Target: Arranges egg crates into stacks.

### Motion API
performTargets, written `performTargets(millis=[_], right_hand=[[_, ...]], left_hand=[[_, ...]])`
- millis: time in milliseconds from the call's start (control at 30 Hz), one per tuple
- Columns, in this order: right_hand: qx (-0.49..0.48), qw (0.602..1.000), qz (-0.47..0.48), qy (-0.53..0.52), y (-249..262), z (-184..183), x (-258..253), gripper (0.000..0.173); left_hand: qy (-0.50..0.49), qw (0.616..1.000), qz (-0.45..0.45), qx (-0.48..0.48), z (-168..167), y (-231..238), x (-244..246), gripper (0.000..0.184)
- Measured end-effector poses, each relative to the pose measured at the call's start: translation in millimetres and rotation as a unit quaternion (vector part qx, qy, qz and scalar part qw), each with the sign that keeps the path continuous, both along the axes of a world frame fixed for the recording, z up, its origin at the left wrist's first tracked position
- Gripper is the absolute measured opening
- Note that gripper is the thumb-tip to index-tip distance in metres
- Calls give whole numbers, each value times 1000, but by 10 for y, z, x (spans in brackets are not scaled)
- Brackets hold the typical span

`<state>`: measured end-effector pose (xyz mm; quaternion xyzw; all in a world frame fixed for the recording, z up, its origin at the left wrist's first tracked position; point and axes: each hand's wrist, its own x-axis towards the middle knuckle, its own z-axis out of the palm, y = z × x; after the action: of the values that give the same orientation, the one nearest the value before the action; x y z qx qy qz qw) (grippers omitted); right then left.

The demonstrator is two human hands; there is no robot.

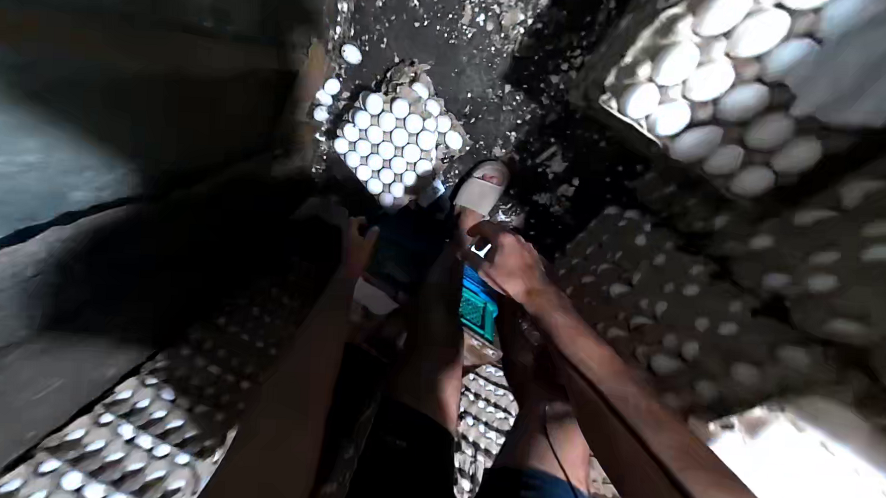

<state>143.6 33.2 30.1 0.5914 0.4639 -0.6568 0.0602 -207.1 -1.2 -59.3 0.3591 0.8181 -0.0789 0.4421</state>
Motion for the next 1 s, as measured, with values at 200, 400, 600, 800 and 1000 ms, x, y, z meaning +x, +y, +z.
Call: performTargets(millis=[200, 400, 600, 800, 1000], right_hand=[[-131, 977, 162, -49, 1270, -952, -684, 65], [-6, 997, 50, -55, 1656, -1961, -1181, 91], [-37, 995, -65, -67, 1851, -2573, -1720, 126], [-68, 988, -96, -96, 1815, -2700, -1917, 120], [-53, 988, -106, -98, 1770, -2778, -1850, 102]], left_hand=[[-43, 981, 187, -5, -1036, 538, -404, 73], [-128, 903, 410, 15, -1567, 809, -487, 77], [-194, 853, 485, 19, -1765, 799, -621, 66], [-231, 870, 434, 37, -1665, 766, -667, 85], [-244, 871, 421, 62, -1605, 733, -632, 96]])
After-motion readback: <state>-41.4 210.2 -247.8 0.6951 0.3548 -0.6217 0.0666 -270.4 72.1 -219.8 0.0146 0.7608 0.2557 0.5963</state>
